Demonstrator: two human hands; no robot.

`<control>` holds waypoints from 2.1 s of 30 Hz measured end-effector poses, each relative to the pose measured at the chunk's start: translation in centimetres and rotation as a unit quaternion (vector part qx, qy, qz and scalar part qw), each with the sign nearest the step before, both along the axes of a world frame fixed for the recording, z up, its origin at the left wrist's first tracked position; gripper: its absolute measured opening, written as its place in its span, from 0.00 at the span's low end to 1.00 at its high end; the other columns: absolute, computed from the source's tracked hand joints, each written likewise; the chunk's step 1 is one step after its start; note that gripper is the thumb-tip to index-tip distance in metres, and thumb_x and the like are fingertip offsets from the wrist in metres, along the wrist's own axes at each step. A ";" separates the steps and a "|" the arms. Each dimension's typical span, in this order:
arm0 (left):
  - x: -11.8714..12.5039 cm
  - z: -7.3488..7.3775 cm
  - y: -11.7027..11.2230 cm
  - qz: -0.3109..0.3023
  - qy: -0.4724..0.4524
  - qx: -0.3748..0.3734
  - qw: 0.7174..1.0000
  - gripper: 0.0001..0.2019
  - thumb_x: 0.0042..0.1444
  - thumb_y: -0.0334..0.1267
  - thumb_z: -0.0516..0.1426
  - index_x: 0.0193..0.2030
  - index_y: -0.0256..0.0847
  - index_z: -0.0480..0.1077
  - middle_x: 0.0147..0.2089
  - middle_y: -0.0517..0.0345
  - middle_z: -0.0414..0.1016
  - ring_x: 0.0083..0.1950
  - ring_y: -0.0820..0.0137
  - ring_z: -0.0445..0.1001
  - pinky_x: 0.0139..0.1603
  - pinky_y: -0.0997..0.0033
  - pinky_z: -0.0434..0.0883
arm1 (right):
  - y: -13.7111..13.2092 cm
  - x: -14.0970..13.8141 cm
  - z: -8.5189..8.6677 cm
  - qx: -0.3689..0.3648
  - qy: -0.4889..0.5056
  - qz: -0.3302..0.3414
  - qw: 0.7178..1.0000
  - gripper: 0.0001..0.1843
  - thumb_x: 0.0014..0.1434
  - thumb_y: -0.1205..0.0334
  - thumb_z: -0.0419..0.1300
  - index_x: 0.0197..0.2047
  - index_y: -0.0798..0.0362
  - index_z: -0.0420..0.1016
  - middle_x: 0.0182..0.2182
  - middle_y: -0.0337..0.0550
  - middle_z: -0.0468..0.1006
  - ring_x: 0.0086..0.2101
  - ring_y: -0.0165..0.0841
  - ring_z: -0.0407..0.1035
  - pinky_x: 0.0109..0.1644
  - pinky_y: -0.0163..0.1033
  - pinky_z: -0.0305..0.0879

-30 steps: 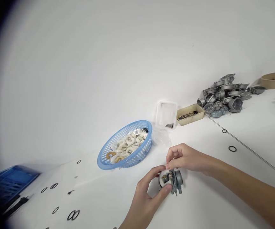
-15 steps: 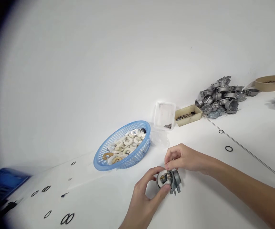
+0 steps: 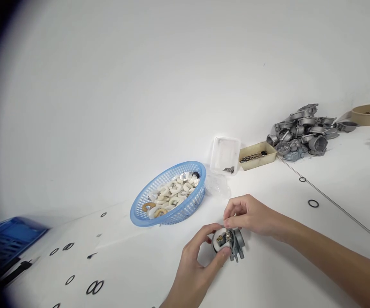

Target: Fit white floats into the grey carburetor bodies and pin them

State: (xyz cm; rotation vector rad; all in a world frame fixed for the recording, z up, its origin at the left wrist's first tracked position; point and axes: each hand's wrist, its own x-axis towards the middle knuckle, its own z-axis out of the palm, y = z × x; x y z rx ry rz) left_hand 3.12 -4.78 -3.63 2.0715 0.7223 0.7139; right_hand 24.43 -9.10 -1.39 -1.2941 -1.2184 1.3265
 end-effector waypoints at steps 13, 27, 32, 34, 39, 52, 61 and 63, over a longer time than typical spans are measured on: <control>0.0 0.1 0.1 -0.029 -0.029 0.010 0.999 0.14 0.63 0.40 0.62 0.55 0.48 0.71 0.52 0.56 0.78 0.52 0.62 0.77 0.54 0.64 0.75 | -0.1 -0.1 -0.1 -0.019 0.023 0.003 1.000 0.09 0.54 0.57 0.69 0.33 0.53 0.77 0.26 0.36 0.75 0.29 0.30 0.65 0.35 0.37 0.59; 0.2 0.2 0.1 -0.028 -0.042 -0.003 0.999 0.12 0.63 0.41 0.62 0.52 0.46 0.73 0.49 0.56 0.79 0.49 0.63 0.77 0.51 0.64 0.75 | -0.1 0.0 0.1 -0.015 0.013 0.007 1.000 0.11 0.53 0.54 0.70 0.34 0.52 0.78 0.30 0.39 0.80 0.33 0.33 0.70 0.40 0.40 0.62; 0.2 0.2 0.1 -0.034 -0.035 0.003 0.999 0.12 0.63 0.41 0.61 0.52 0.45 0.73 0.49 0.54 0.78 0.49 0.61 0.77 0.50 0.63 0.75 | -0.3 0.1 0.3 -0.011 0.004 -0.001 1.000 0.12 0.52 0.53 0.71 0.33 0.52 0.78 0.30 0.39 0.78 0.35 0.34 0.70 0.41 0.40 0.63; 0.2 0.1 0.2 -0.034 -0.033 0.003 0.999 0.12 0.63 0.41 0.61 0.53 0.45 0.72 0.49 0.54 0.78 0.49 0.61 0.77 0.51 0.62 0.75 | -0.3 0.1 0.3 -0.013 0.009 0.004 1.000 0.12 0.53 0.53 0.71 0.33 0.52 0.78 0.30 0.39 0.78 0.34 0.33 0.69 0.41 0.40 0.62; 0.1 0.1 0.3 -0.036 -0.030 0.014 0.999 0.12 0.63 0.41 0.61 0.53 0.45 0.72 0.50 0.53 0.78 0.50 0.61 0.77 0.51 0.62 0.75 | -0.2 0.0 0.2 -0.012 0.012 0.002 1.000 0.11 0.52 0.54 0.70 0.32 0.52 0.78 0.29 0.39 0.78 0.32 0.33 0.68 0.39 0.39 0.61; 0.2 0.1 0.1 -0.028 -0.037 0.009 0.999 0.12 0.63 0.41 0.62 0.52 0.45 0.73 0.49 0.52 0.78 0.49 0.60 0.76 0.51 0.61 0.75 | -0.1 0.3 -0.2 0.000 -0.006 0.006 1.000 0.09 0.53 0.56 0.69 0.33 0.52 0.78 0.30 0.38 0.79 0.32 0.32 0.68 0.39 0.39 0.60; 0.1 0.1 0.3 -0.027 -0.025 0.029 0.999 0.12 0.63 0.41 0.62 0.52 0.45 0.73 0.50 0.51 0.78 0.50 0.60 0.77 0.51 0.60 0.76 | 0.0 0.2 0.1 -0.004 -0.076 -0.014 0.997 0.11 0.54 0.53 0.69 0.31 0.52 0.78 0.24 0.35 0.71 0.28 0.30 0.61 0.33 0.37 0.54; 0.1 -0.1 0.3 -0.023 -0.030 0.033 0.999 0.12 0.63 0.41 0.62 0.52 0.45 0.73 0.50 0.51 0.78 0.49 0.59 0.77 0.51 0.60 0.76 | 0.0 0.2 0.1 -0.002 -0.105 -0.017 0.994 0.14 0.54 0.50 0.69 0.30 0.52 0.79 0.22 0.34 0.67 0.27 0.29 0.58 0.31 0.37 0.51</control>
